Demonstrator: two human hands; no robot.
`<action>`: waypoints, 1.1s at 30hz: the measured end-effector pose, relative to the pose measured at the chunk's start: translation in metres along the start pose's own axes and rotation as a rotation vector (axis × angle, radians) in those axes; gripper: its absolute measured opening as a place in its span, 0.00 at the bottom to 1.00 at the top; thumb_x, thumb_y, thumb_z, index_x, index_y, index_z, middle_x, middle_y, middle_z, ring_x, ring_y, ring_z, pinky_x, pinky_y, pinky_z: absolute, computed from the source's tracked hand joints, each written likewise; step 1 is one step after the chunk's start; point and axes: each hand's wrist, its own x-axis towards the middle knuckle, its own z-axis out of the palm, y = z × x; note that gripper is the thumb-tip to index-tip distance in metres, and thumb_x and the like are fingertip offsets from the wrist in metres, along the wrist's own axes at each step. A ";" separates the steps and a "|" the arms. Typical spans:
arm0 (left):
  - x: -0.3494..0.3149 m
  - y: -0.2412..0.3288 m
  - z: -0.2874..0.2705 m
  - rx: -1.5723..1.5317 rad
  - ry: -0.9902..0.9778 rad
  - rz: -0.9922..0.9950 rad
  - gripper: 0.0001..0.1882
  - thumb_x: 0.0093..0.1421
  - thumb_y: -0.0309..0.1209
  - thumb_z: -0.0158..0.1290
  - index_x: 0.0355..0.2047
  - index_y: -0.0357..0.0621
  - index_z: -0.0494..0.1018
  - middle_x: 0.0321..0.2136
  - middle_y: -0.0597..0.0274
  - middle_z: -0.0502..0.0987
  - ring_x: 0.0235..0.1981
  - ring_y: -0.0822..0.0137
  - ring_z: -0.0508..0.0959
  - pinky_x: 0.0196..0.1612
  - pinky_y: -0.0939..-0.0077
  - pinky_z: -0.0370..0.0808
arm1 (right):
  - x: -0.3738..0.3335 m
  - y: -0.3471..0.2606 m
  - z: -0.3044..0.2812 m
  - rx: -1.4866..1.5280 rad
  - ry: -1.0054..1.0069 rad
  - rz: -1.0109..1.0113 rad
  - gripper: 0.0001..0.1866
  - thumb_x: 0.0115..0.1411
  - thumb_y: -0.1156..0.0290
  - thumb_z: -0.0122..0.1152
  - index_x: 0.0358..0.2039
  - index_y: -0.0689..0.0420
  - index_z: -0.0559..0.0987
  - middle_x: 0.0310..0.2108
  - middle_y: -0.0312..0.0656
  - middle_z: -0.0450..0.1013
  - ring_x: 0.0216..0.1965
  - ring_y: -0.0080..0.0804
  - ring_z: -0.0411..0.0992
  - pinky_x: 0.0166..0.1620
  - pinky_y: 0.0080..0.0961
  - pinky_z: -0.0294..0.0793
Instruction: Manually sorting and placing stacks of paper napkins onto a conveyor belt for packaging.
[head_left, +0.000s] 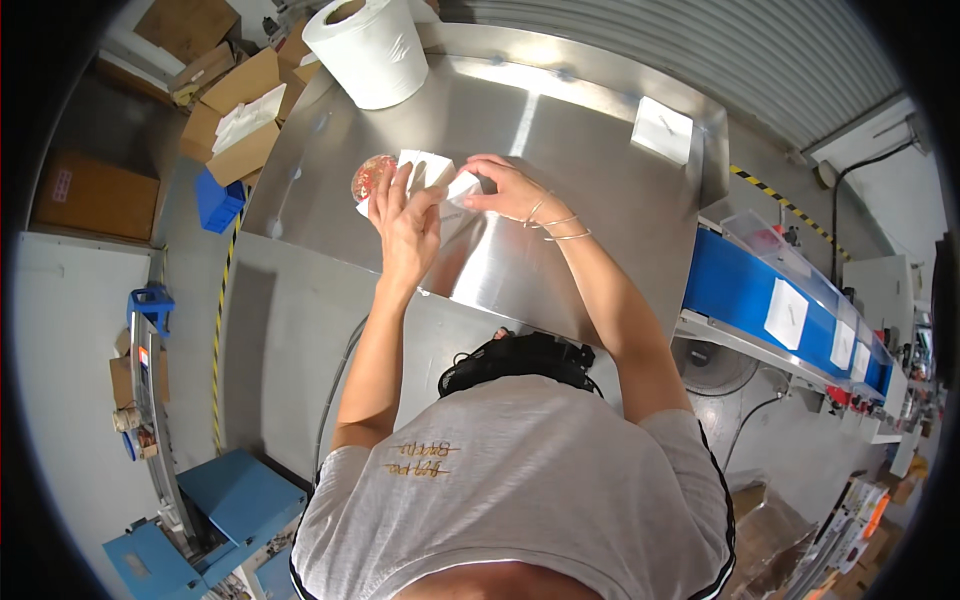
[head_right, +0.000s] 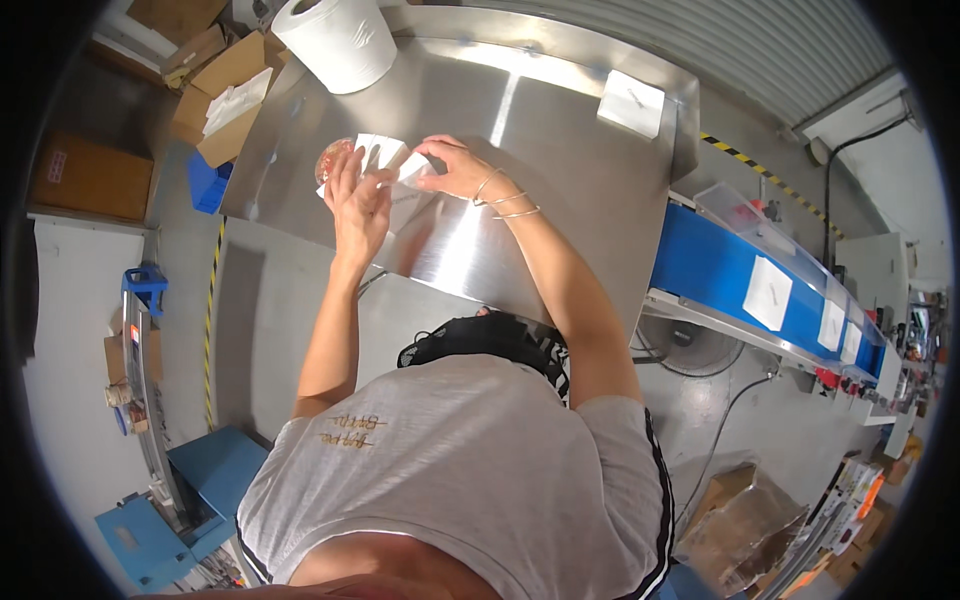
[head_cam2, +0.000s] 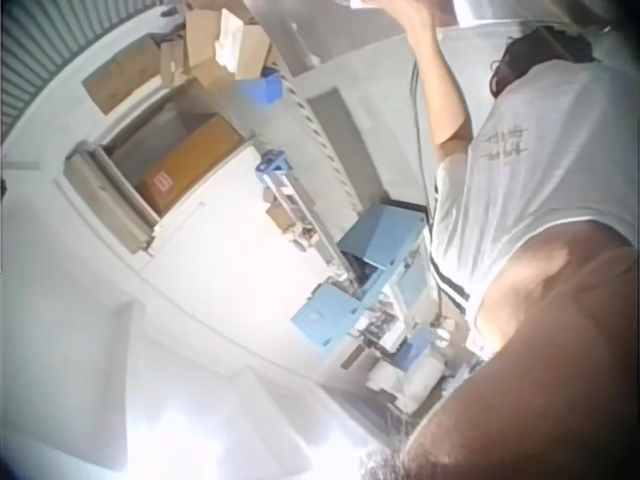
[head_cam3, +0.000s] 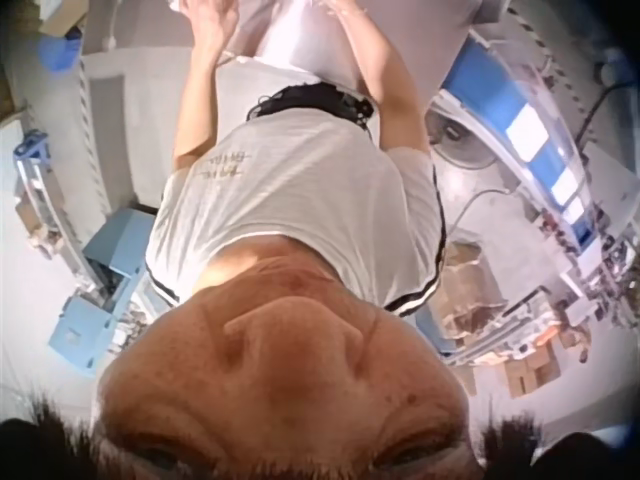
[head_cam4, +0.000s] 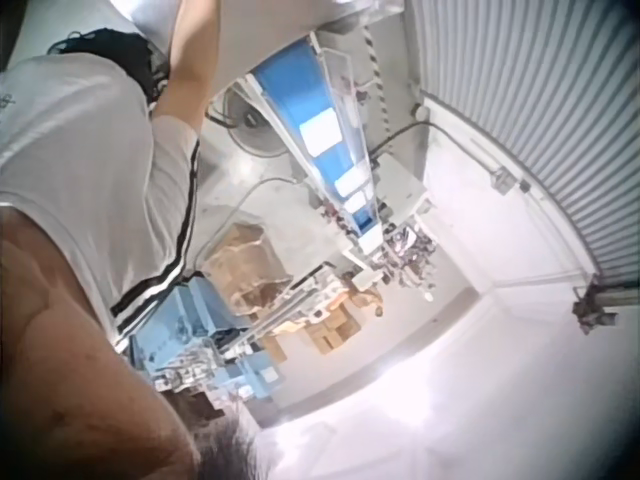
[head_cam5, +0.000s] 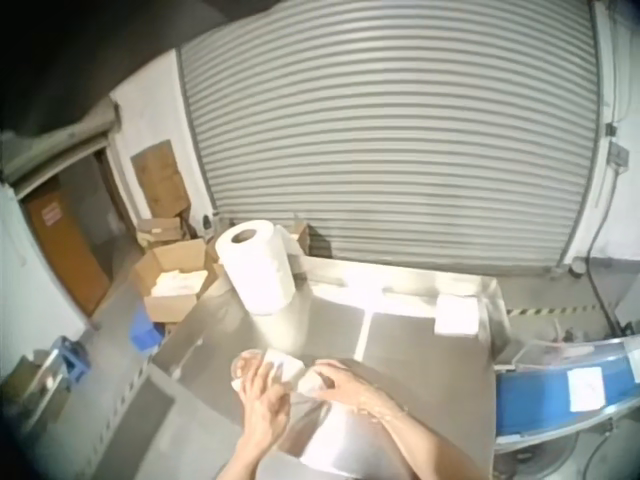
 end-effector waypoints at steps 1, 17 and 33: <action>0.001 0.000 0.000 0.019 0.025 -0.010 0.15 0.53 0.28 0.56 0.42 0.51 0.76 0.56 0.49 0.66 0.62 0.47 0.59 0.62 0.48 0.50 | -0.002 0.010 0.002 -0.026 0.022 0.048 0.23 0.55 0.64 0.64 0.49 0.58 0.71 0.52 0.43 0.67 0.50 0.30 0.67 0.51 0.26 0.68; 0.003 -0.033 -0.003 0.078 0.040 -0.046 0.16 0.55 0.24 0.55 0.44 0.51 0.76 0.49 0.54 0.73 0.53 0.58 0.70 0.58 0.57 0.59 | -0.337 0.087 -0.181 -0.806 1.008 0.790 0.22 0.59 0.53 0.58 0.44 0.59 0.75 0.32 0.52 0.74 0.31 0.48 0.72 0.35 0.37 0.72; -0.003 -0.019 -0.005 0.015 0.029 -0.081 0.13 0.51 0.22 0.56 0.37 0.51 0.79 0.53 0.54 0.68 0.60 0.49 0.60 0.63 0.49 0.47 | -0.012 -0.012 0.005 0.038 0.161 0.176 0.26 0.52 0.70 0.66 0.52 0.52 0.71 0.51 0.42 0.70 0.49 0.37 0.71 0.49 0.32 0.72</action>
